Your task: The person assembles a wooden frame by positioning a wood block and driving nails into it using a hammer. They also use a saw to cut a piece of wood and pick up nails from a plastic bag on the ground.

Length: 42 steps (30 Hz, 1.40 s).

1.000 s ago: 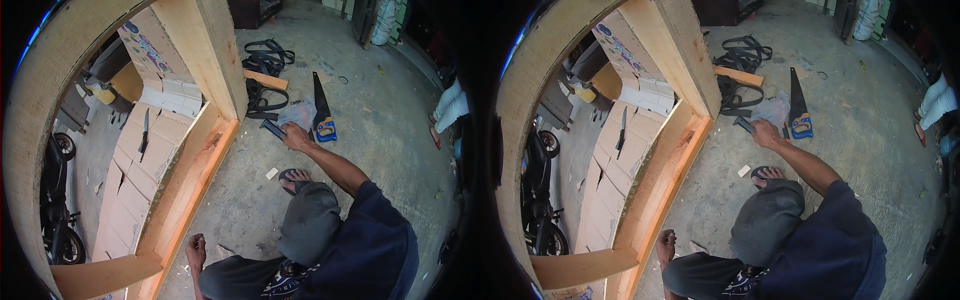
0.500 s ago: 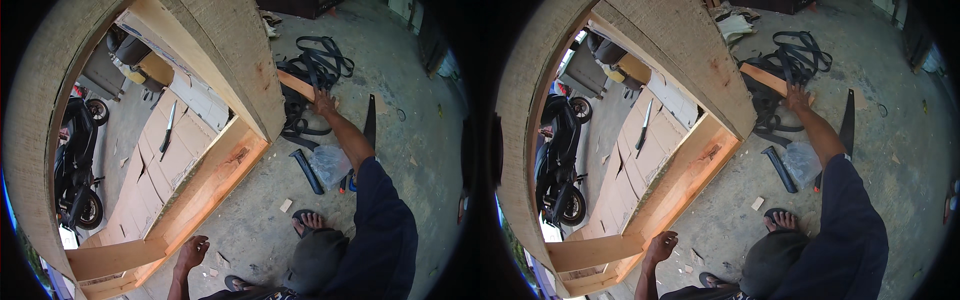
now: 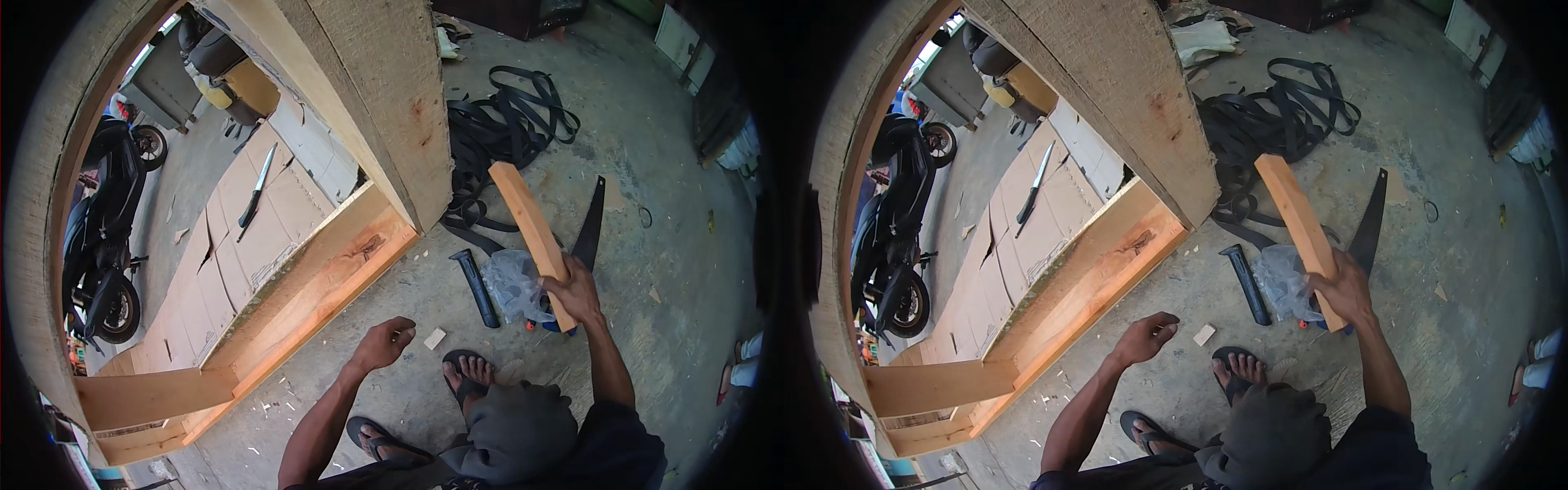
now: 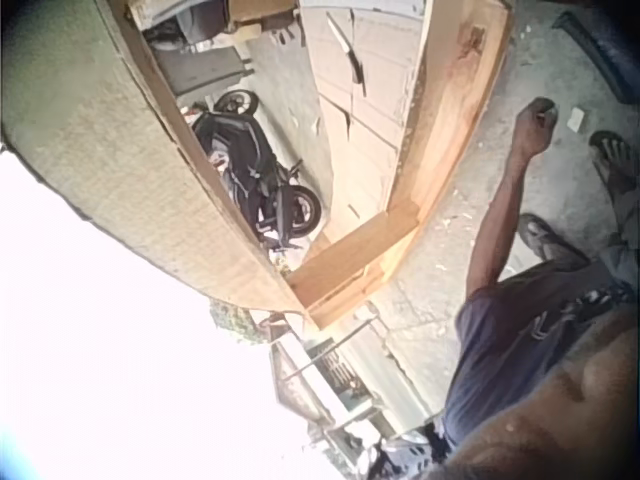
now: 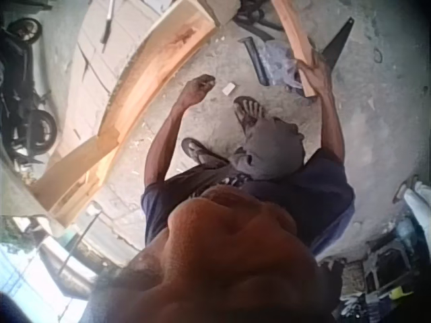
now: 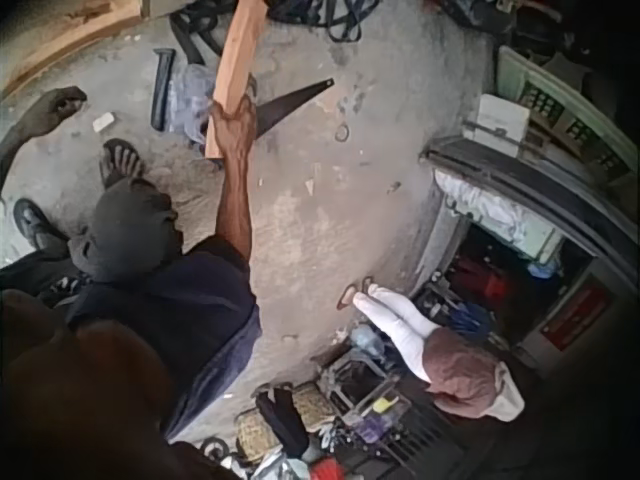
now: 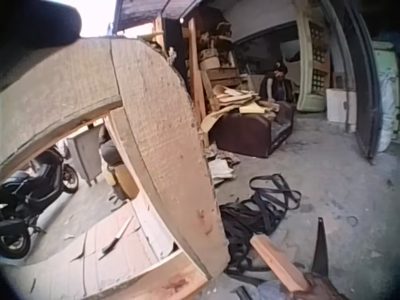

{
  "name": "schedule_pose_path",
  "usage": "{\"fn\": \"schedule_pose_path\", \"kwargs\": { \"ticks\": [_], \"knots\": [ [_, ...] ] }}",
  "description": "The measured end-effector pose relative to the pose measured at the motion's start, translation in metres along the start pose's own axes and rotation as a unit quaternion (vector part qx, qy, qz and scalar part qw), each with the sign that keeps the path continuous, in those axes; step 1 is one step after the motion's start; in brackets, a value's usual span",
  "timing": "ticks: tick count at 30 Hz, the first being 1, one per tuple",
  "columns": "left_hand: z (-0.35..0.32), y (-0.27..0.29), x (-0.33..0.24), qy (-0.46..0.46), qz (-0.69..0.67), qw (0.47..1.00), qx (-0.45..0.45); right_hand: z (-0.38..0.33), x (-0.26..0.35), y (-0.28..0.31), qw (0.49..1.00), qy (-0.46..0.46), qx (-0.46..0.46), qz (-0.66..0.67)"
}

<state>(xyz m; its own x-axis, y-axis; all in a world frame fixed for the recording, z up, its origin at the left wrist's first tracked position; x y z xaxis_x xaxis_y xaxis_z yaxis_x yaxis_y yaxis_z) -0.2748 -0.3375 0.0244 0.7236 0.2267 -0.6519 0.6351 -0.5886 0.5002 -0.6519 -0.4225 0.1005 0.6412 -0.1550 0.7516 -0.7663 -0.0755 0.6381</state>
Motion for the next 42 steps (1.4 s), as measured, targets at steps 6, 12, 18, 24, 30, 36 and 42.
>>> {"fn": "schedule_pose_path", "kwargs": {
  "ticks": [6, 12, 18, 24, 30, 36, 42],
  "knots": [
    [0.038, -0.101, -0.07, -0.097, -0.468, 0.874, 0.089, -0.105, 0.028, -0.098, 0.99, 0.13, 0.017, -0.042],
    [0.074, -0.031, -0.021, -0.055, -0.656, 0.728, -0.192, -0.074, 0.071, -0.154, 0.969, 0.217, -0.015, -0.114],
    [0.114, -0.015, 0.022, -0.038, -0.668, 0.736, -0.103, -0.066, 0.056, -0.203, 0.984, 0.137, 0.086, -0.073],
    [0.145, 0.015, 0.016, -0.08, -0.691, 0.709, -0.117, -0.015, 0.052, -0.216, 0.986, 0.113, 0.076, -0.092],
    [0.159, 0.022, 0.018, -0.076, -0.674, 0.722, -0.132, -0.006, 0.057, -0.215, 0.984, 0.125, 0.065, -0.108],
    [0.166, 0.024, 0.03, -0.076, -0.666, 0.732, -0.126, -0.006, 0.067, -0.216, 0.987, 0.109, 0.07, -0.097],
    [0.148, 0.018, -0.007, -0.066, -0.693, 0.708, -0.115, 0.02, 0.015, -0.214, 0.939, 0.046, 0.229, 0.251]
  ]
}}
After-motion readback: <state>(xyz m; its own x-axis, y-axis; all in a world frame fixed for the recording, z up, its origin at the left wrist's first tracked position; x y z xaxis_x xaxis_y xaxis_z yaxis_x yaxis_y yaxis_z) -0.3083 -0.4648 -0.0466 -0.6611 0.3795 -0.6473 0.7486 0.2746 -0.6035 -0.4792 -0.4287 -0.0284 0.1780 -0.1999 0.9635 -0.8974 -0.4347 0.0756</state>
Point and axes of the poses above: each hand's wrist, its own z-axis towards the middle knuckle, its own y-axis out of the back of the hand, x = y × z, the point moved 10 cm from there along z, towards the middle knuckle, and after that the axes turned 3 degrees about z, right-handed, at the moved point
